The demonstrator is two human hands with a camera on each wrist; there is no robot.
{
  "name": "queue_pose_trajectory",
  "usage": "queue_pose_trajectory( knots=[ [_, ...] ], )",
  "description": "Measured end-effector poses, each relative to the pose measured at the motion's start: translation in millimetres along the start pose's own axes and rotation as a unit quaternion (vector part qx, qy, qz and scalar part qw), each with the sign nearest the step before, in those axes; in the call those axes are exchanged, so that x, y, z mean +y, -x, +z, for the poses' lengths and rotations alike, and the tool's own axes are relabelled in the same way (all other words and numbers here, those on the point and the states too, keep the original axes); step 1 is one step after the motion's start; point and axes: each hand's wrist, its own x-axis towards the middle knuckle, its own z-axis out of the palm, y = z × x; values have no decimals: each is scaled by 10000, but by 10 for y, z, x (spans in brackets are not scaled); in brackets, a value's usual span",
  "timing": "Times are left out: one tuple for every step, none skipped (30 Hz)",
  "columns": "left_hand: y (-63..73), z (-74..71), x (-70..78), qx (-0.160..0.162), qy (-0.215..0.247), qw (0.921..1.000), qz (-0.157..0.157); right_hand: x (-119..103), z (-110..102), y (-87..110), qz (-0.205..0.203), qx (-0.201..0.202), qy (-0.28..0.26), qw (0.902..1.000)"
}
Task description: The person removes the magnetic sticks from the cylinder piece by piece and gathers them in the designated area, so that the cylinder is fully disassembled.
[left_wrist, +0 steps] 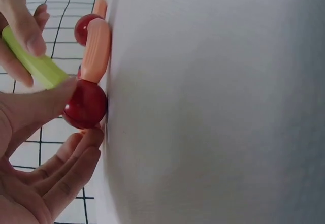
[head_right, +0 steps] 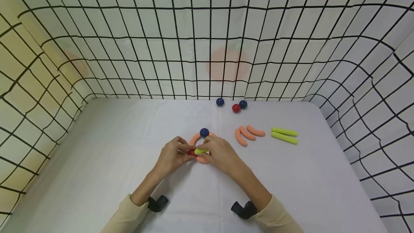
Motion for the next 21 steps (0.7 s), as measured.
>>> queue_pose_trajectory(
  knots=[
    [0, 4, 1, 29, -17, 10000, 8, 4, 8, 1, -27, 22, 35, 10000],
    [-2, 8, 3, 56, -25, 10000, 14, 9, 13, 3, -45, 47, 52, 10000],
    [-4, 12, 4, 82, -20, 10000, 21, 13, 16, 7, -52, 74, 65, 9999],
    [-6, 16, 5, 107, -10, 9999, 28, 19, 18, 11, -46, 89, 58, 9999],
    [-7, 19, 4, 127, -11, 9999, 47, 26, 19, 17, -43, 100, 35, 9999],
    [-9, 21, 4, 139, -15, 9999, 55, 35, 18, 25, -51, 109, 23, 9999],
    [-8, 22, 5, 149, -17, 9999, 58, 42, 15, 34, -49, 107, -21, 9999],
    [-6, 21, 6, 151, -24, 9999, 51, 50, 8, 46, -31, 123, -95, 9999],
    [-4, 19, 8, 153, -18, 9999, 38, 64, -4, 62, -8, 165, -181, 9997],
    [-6, 22, 15, 150, -23, 9999, 33, 82, -32, 84, 21, 226, -242, 9994],
    [-8, 22, 24, 149, -34, 9999, 26, 103, -68, 107, 56, 310, -263, 9992],
    [-9, 23, 31, 147, -35, 9999, 10, 128, -112, 134, 116, 400, -266, 9988],
    [-7, 24, 37, 148, -33, 9999, -5, 151, -168, 160, 204, 509, -267, 9981],
    [-6, 24, 43, 151, -36, 9999, -14, 181, -228, 192, 300, 638, -258, 9972],
    [-5, 26, 46, 155, -42, 9999, -17, 218, -290, 226, 388, 775, -188, 9961],
    [-3, 28, 49, 157, -57, 9999, -21, 256, -358, 261, 542, 847, -151, 9948],
    [-1, 29, 53, 154, -67, 9999, -33, 298, -420, 302, 713, 929, -129, 9930],
    [0, 30, 55, 145, -68, 9999, -48, 344, -478, 349, 883, 1025, -117, 9907],
    [2, 30, 56, 138, -71, 9999, -53, 396, -531, 399, 1050, 1130, -158, 9879],
    [1, 30, 59, 139, -60, 9999, -50, 452, -578, 458, 1221, 1220, -230, 9847],
    [1, 29, 59, 138, -49, 9999, -40, 512, -618, 516, 1405, 1290, -279, 9812]
  ],
)
